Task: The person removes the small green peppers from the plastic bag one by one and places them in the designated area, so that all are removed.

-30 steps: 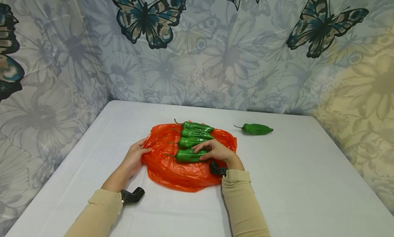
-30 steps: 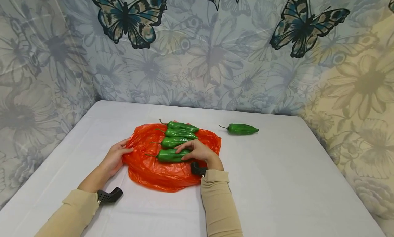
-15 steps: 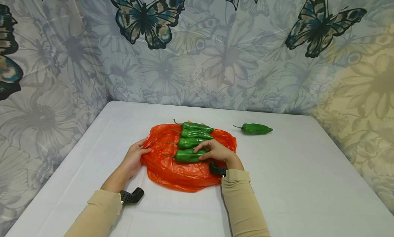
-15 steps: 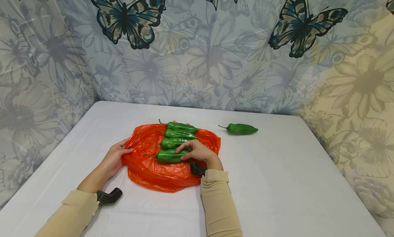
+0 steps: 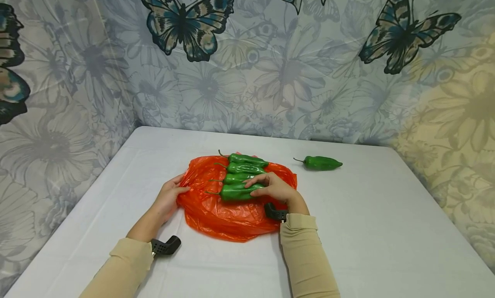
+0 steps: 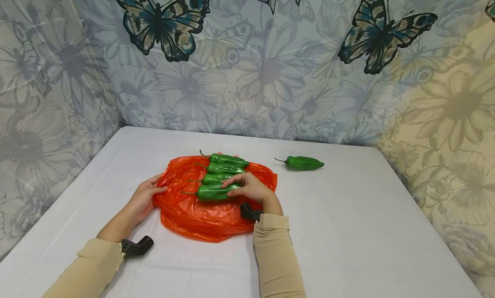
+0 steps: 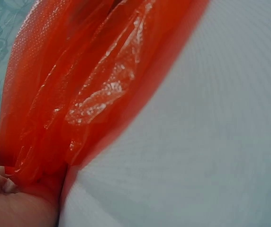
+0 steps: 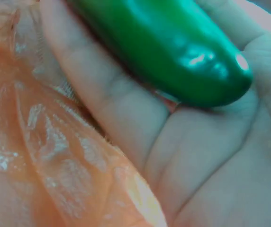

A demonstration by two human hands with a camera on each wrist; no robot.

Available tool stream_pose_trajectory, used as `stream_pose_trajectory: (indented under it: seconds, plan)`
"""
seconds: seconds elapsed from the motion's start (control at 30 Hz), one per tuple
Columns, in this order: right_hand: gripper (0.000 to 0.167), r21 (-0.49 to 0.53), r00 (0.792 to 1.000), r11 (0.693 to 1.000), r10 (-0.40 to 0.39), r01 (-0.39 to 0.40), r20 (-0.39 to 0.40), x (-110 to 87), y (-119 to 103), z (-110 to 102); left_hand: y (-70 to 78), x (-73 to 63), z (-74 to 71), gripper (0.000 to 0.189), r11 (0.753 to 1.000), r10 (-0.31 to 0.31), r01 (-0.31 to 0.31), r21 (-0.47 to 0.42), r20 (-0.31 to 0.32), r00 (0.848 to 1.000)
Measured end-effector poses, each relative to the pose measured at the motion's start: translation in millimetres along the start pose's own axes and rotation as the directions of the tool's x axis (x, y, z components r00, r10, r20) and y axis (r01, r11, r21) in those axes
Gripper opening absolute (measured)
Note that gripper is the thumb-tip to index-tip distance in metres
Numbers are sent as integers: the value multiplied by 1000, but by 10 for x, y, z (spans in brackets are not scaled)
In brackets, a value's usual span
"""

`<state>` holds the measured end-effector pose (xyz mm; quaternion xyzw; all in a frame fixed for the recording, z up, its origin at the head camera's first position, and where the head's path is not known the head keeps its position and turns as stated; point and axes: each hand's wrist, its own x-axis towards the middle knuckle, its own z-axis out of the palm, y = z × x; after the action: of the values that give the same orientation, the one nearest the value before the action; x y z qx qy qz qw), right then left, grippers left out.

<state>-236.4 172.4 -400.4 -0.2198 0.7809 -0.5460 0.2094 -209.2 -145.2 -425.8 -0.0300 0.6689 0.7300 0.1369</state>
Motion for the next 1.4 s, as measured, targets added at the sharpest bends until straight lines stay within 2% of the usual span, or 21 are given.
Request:
stream_pose_trajectory:
  seconds: [0.23,0.43,0.83,1.07,1.4]
  plan:
    - [31,78,1000,997,-14,16,-28,2,-22,8,20,-18,-3,57,1000,-12,12,1,-11,1000]
    - [32,86,999,996,-7,11,-46,6,-33,-3,19,-7,3,57,1000,-6,6,1,-11,1000]
    - [28,56,999,998,-12,15,-52,-23,-156,-28,18,-4,-2,57,1000,-10,9,-16,-22,1000]
    - [28,43,997,999,19,-16,-72,-55,-251,-55,25,-11,1,57,1000,-10,9,-9,-16,1000]
    - [26,22,998,999,-35,36,-58,-100,-378,-100,12,2,-14,57,1000,-9,9,-10,-21,1000]
